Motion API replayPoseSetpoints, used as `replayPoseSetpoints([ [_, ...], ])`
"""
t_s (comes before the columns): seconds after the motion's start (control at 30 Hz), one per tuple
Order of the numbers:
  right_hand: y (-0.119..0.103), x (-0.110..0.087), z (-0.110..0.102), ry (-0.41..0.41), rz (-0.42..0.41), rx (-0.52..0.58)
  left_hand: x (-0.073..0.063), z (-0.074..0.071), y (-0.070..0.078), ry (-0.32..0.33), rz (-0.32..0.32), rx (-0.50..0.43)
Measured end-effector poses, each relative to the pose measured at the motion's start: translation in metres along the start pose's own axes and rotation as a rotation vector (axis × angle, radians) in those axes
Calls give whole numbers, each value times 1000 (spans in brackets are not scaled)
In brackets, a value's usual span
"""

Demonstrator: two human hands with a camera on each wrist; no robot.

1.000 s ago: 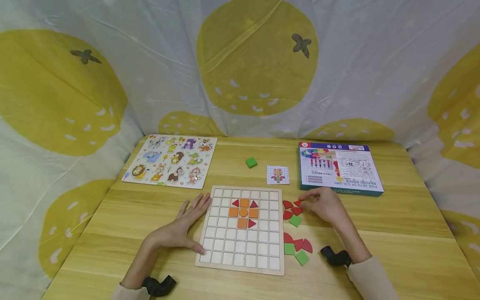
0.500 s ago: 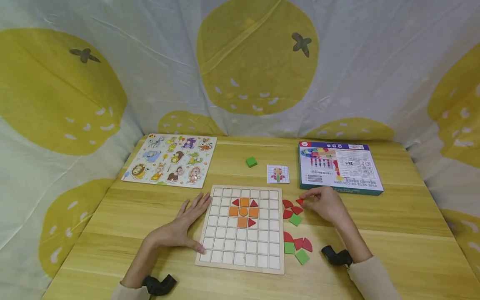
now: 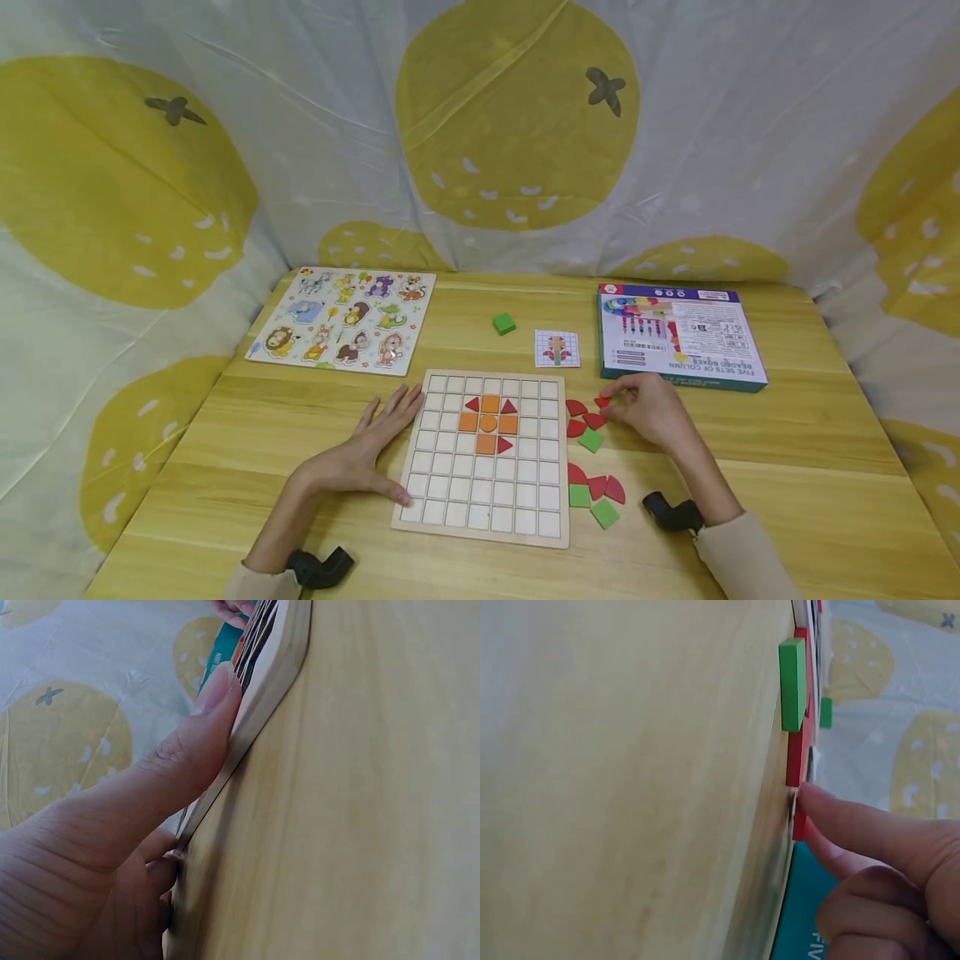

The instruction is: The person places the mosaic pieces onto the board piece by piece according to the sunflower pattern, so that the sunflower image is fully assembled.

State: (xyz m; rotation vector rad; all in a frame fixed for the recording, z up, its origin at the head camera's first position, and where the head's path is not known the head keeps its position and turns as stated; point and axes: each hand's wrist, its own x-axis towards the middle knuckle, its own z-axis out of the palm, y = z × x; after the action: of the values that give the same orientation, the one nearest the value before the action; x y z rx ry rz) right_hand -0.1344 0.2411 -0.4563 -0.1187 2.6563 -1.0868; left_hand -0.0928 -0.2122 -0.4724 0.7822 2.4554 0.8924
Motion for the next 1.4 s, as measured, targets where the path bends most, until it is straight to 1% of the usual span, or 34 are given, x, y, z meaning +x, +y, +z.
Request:
replayPoseSetpoints([
  [0.13,-5,-1,0,6,-37,9,2,0,-1,-5,6,9],
  [0.27,-22,-1,10,-17,-102,82,2,1,-2,-6,1,17],
  [0.33,-35,0,21,-51,-133,116,2,1,-3,-4,-3,18],
  [0.5,-74,2,57,-158,-151,173,1,2,-3,-3,-6,13],
  [0.57,-88,3,72,-189,-157,185,1,2,-3,-2,-2,13],
  [0.67,-104,5,92,-214,-178,197,2,2,-3,0,8,15],
  [0.77,-115,8,106,-222,-197,179,3,2,-3,5,9,14],
  [0.9,-122,11,119,-221,-204,146,2,2,-3,-5,-10,22],
  [1.0,-123,11,122,-210,-207,126,1,2,-2,-12,-14,21],
  [1.2,-122,12,122,-213,-196,152,2,2,-2,-10,-16,16],
  [1.4,-119,15,122,-224,-209,168,2,2,-3,0,-3,1],
])
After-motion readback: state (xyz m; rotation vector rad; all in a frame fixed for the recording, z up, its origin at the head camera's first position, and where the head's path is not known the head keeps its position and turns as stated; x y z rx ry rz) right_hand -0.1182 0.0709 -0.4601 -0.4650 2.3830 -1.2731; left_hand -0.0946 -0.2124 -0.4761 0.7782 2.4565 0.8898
